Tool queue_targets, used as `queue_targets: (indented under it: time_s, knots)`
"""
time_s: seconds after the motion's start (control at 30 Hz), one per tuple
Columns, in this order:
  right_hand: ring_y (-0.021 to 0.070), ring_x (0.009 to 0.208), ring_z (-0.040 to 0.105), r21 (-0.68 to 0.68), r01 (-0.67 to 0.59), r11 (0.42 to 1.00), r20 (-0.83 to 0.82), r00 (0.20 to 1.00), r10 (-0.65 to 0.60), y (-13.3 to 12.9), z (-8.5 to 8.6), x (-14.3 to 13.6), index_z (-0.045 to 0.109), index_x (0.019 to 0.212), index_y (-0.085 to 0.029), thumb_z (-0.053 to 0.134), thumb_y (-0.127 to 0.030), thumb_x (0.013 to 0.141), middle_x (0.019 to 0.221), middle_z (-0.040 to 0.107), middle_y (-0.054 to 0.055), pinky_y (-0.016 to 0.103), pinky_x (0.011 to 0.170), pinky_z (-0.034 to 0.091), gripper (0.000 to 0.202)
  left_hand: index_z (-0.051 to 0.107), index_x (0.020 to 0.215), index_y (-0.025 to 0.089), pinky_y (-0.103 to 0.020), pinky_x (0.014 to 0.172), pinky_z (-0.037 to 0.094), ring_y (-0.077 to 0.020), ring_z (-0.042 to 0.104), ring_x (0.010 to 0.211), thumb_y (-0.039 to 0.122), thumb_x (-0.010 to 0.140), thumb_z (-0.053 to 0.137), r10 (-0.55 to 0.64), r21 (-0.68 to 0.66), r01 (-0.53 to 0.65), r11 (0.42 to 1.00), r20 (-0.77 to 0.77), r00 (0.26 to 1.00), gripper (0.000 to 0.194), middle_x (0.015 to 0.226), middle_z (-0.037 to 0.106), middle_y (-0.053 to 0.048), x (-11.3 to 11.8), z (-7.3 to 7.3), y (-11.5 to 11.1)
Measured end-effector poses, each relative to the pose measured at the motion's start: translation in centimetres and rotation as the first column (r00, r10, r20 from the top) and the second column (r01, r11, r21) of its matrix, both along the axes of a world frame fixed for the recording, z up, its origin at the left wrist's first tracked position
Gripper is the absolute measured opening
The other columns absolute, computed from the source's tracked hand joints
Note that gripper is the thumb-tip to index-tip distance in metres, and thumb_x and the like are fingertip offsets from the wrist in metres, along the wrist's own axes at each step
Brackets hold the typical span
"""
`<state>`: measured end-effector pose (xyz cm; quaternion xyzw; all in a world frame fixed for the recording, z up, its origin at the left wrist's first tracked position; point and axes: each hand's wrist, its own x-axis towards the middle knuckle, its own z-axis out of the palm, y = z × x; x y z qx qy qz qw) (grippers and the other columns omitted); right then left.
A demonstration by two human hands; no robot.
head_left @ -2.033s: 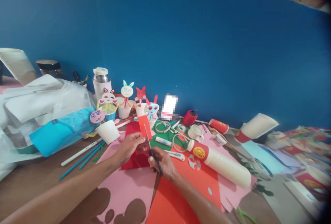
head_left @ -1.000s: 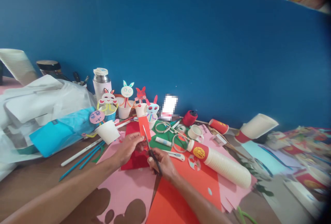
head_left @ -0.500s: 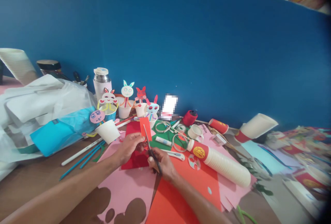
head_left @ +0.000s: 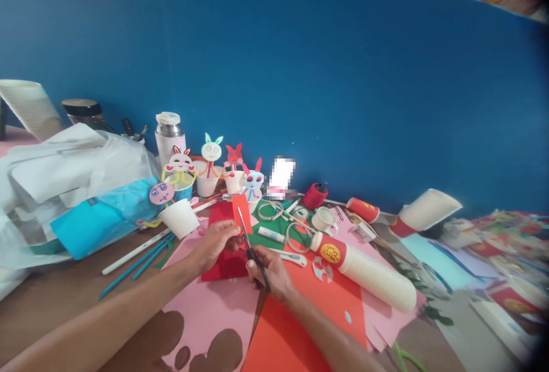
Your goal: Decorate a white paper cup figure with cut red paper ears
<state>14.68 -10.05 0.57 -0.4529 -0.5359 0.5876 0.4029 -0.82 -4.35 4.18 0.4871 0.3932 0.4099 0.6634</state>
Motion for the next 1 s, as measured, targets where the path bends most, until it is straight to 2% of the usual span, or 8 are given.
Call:
queue_targets:
  time_s: [0.4,0.57,1.0]
  knots:
    - [0.0052,0.037,0.044,-0.055,-0.02,0.998,0.008,1.0,0.021,0.2,1.5,0.3,0.053,0.084,-0.015,0.061,-0.055,0.065,0.05,0.048,-0.007,0.019,0.037,0.038,0.045,0.052,0.058,0.016,-0.022,0.045,0.034,-0.009,0.047,0.043,0.024,0.071,0.052,-0.008,-0.003,0.008,1.0,-0.021,1.0,0.015,0.052,0.054,0.003,-0.2,0.3,0.1]
    - [0.0058,0.039,0.046,-0.074,-0.049,0.996,0.0,0.999,0.049,0.3,1.9,0.4,0.052,0.083,-0.017,0.062,-0.056,0.064,0.053,0.049,-0.006,0.019,0.04,0.04,0.045,0.053,0.06,0.015,-0.023,0.046,0.035,-0.0095,0.048,0.044,0.027,0.072,0.051,-0.028,0.031,0.029,0.999,-0.04,0.999,0.017,0.053,0.054,0.002,-0.3,0.0,0.3]
    - [0.005,0.036,0.044,-0.027,-0.044,0.999,0.023,0.999,0.045,0.4,1.5,0.8,0.054,0.084,-0.016,0.061,-0.051,0.068,0.051,0.048,-0.006,0.017,0.036,0.037,0.039,0.053,0.06,0.015,-0.024,0.047,0.035,-0.0092,0.047,0.043,0.028,0.071,0.051,-0.056,0.015,0.057,0.998,-0.073,0.996,0.017,0.054,0.055,0.001,-0.4,-0.1,0.4]
